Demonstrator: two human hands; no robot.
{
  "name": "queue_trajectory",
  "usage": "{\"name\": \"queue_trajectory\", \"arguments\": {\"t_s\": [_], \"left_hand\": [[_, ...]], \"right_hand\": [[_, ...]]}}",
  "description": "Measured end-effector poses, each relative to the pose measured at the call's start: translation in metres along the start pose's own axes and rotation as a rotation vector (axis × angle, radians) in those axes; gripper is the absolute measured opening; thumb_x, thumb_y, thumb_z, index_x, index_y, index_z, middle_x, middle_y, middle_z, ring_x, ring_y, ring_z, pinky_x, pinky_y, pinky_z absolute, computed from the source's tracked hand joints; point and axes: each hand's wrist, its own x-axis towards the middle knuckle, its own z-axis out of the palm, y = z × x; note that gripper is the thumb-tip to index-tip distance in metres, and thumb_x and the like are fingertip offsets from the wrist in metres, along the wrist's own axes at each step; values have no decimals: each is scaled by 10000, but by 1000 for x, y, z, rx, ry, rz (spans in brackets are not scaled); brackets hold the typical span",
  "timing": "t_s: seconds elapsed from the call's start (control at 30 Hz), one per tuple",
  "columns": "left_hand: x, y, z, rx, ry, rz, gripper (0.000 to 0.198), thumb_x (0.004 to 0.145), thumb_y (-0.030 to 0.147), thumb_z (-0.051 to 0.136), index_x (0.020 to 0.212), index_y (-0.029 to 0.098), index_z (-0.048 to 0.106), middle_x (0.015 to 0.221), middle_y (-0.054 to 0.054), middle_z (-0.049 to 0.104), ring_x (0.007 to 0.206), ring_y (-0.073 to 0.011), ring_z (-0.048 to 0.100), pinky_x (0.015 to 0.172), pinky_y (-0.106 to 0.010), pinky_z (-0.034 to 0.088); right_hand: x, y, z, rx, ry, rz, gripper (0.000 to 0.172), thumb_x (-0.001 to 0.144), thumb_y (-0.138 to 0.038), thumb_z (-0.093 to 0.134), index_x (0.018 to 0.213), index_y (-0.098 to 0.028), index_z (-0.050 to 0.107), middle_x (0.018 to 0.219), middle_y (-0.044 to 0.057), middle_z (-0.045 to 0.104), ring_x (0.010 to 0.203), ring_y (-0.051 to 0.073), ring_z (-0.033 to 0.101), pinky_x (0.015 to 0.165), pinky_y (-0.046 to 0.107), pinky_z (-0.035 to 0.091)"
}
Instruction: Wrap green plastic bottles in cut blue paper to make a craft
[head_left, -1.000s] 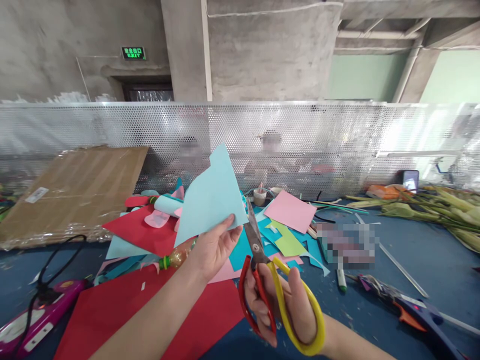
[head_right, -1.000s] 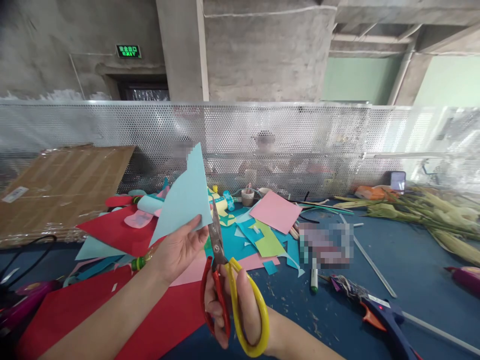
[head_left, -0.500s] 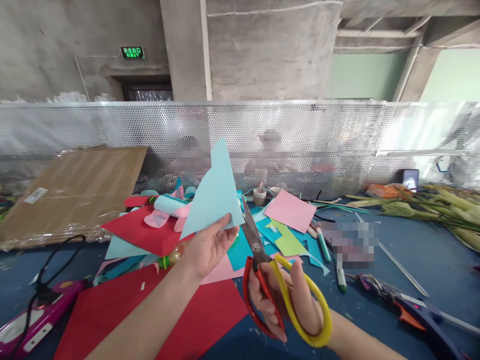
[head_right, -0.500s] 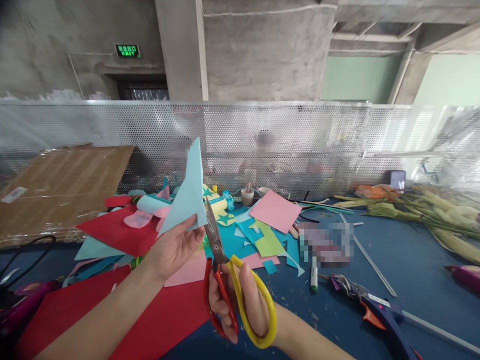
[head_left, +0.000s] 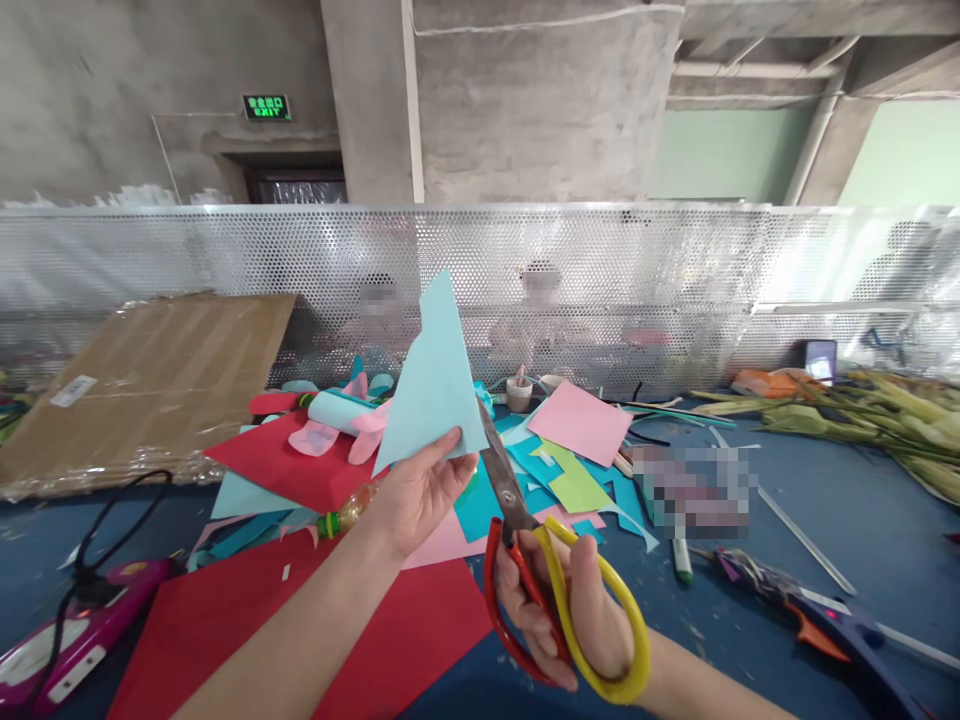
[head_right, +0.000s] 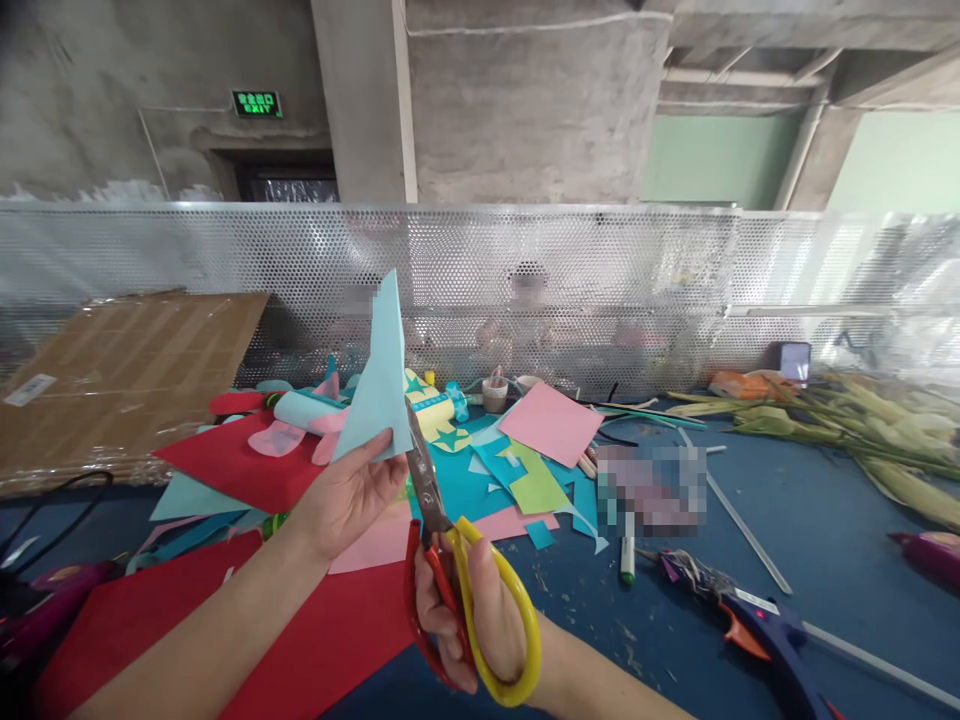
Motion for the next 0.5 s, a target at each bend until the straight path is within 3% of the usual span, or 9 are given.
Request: {"name": "queue_trajectory", "arguments": {"t_s": [0.4, 0.5], "left_hand": [[0, -1, 1, -17, 4, 24, 423, 869, -85, 493, 1187, 170, 604, 831, -27, 739, 651, -142, 711, 542, -225, 588], [2, -1, -1, -4, 10, 52, 416, 850, -93, 515, 1153, 171, 621, 863, -31, 738, 713, -163, 720, 601, -258, 608]], "right_hand": [[-2, 10, -3, -4, 135, 34, 783, 613, -953, 387, 795, -196, 470, 490, -118, 361, 260, -2, 189, 231, 131, 220], [1, 1, 3, 34, 100, 59, 792, 583, -979, 340, 748, -212, 446, 466, -115, 354, 268, 13, 207, 234, 146, 294]]}}
